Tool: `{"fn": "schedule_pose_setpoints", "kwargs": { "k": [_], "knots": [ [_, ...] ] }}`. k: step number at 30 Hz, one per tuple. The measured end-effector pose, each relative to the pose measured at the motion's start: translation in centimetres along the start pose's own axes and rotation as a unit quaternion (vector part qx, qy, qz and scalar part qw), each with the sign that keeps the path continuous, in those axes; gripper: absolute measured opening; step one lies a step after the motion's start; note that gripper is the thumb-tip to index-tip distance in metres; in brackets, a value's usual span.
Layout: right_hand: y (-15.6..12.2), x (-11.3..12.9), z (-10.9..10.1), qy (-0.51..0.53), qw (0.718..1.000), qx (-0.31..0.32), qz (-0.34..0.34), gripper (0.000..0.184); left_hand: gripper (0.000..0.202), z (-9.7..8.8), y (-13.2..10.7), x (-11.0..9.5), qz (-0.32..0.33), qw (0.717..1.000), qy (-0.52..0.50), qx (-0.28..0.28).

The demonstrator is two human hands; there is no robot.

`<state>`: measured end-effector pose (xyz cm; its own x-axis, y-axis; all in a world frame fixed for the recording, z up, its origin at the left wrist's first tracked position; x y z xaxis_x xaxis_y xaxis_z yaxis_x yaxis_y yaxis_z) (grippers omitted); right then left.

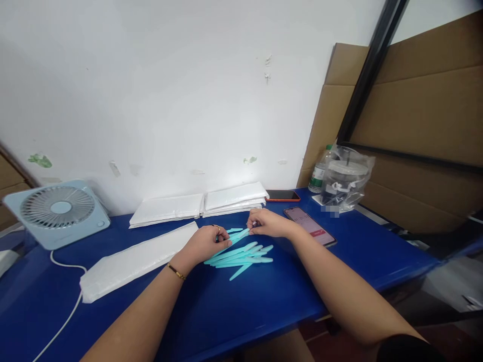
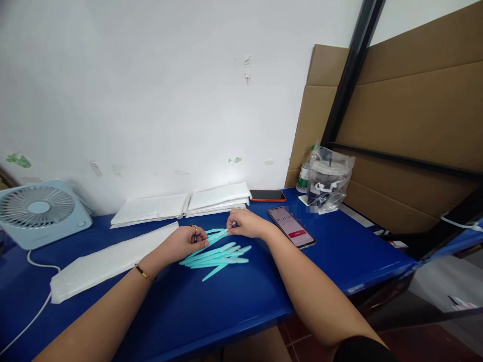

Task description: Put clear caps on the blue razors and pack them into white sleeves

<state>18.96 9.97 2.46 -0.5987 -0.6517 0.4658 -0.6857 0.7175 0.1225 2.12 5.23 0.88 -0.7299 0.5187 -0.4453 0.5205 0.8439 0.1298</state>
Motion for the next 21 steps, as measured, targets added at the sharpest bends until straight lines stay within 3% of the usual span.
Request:
{"fn": "schedule_pose_setpoints", "kwargs": {
  "k": [4,6,9,11,16,21],
  "knots": [
    [0.0,0.2,0.0,0.036,0.999,-0.007,0.012,0.012,0.032,0.1,0.1,0.1,0.002,1.000,0.017,-0.007],
    [-0.1,0.1,0.2,0.105,0.994,0.012,0.040,0.019,0.031,0.0,0.1,0.2,-0.003,1.000,0.020,-0.014],
    [0.0,0.2,0.9,0.253,0.964,0.057,0.058,0.037,0.030,-0.4,0.1,0.1,-0.005,0.999,0.021,-0.028],
    [0.3,0.2,1.2,0.313,0.946,0.049,0.064,0.039,0.030,-0.7,0.2,-0.1,-0.001,0.999,0.021,-0.036],
    [0.8,-0.8,1.6,0.368,0.925,0.030,0.094,0.038,0.032,-0.8,0.5,-0.2,0.000,1.000,0.007,-0.029],
    [0.3,-2.9,0.4,0.388,0.913,0.007,0.125,0.040,0.033,-0.9,0.1,1.4,-0.022,0.999,0.018,-0.020]
  ]
}}
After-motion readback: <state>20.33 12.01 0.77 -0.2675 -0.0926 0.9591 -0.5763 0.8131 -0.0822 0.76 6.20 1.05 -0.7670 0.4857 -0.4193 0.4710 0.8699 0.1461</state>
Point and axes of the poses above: each hand's wrist, its own y-axis towards the middle knuckle, its own z-axis out of the palm, x = y × z, the point moved 6 cm from there along y, towards the middle knuckle, and after that the axes turned 11 degrees about z, right-handed, at the moved point
